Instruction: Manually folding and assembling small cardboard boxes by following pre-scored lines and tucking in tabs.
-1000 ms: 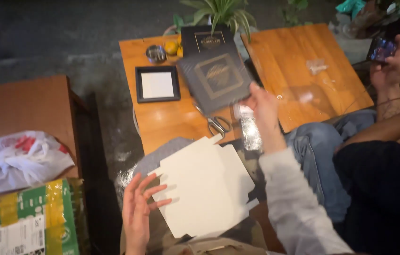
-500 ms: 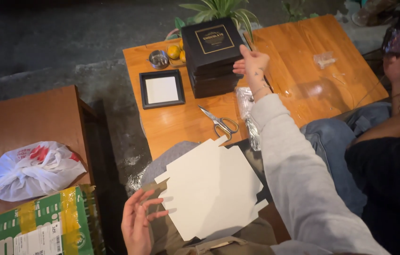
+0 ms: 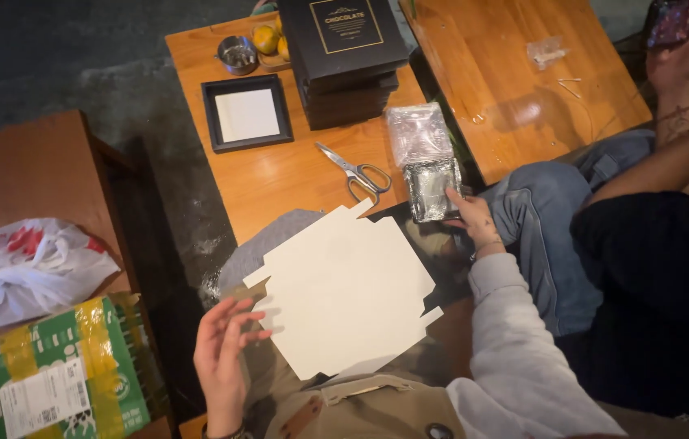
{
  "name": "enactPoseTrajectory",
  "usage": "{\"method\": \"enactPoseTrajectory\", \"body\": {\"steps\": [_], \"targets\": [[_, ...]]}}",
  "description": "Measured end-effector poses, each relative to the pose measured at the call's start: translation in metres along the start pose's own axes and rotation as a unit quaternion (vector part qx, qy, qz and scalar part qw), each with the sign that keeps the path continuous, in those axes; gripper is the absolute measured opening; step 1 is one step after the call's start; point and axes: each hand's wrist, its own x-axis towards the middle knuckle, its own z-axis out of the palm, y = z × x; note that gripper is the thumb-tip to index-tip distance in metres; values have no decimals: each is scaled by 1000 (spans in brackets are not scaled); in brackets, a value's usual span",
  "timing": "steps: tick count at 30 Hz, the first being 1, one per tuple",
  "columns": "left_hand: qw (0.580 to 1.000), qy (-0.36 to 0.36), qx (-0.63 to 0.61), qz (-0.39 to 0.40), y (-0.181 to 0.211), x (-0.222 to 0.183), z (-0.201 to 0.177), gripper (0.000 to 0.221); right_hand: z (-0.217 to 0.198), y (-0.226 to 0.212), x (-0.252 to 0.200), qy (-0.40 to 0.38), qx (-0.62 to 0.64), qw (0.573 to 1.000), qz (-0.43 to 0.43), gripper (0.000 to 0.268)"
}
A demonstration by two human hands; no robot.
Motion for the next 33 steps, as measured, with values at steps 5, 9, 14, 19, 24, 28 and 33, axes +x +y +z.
{"method": "enactPoseTrajectory", "body": {"steps": [5, 9, 14, 19, 24, 28, 33], "targets": [[999, -13, 26, 26, 12, -11, 12, 30, -11, 8, -2, -9, 76, 997, -7, 47], [1000, 3, 16, 11, 11, -17, 12, 34, -39, -17, -58, 27, 99, 995, 8, 42], [998, -64, -24, 16, 13, -10, 33, 32, -33, -62, -247, 60, 16, 998, -4, 24], [954, -266, -129, -44, 26, -7, 70, 50, -35, 13, -181, -156, 139, 959, -191, 33], [990, -91, -97, 44, 45, -3, 86, 78, 69, -26, -291, -206, 28, 955, -210, 17], [983, 14, -129, 126, 8, 27, 11, 71, 98, -60, -328, -387, 2, 885, -261, 86], [932, 357, -55, 21, 31, 36, -110, 76, 74, -36, -254, -361, 112, 882, -282, 38]]}}
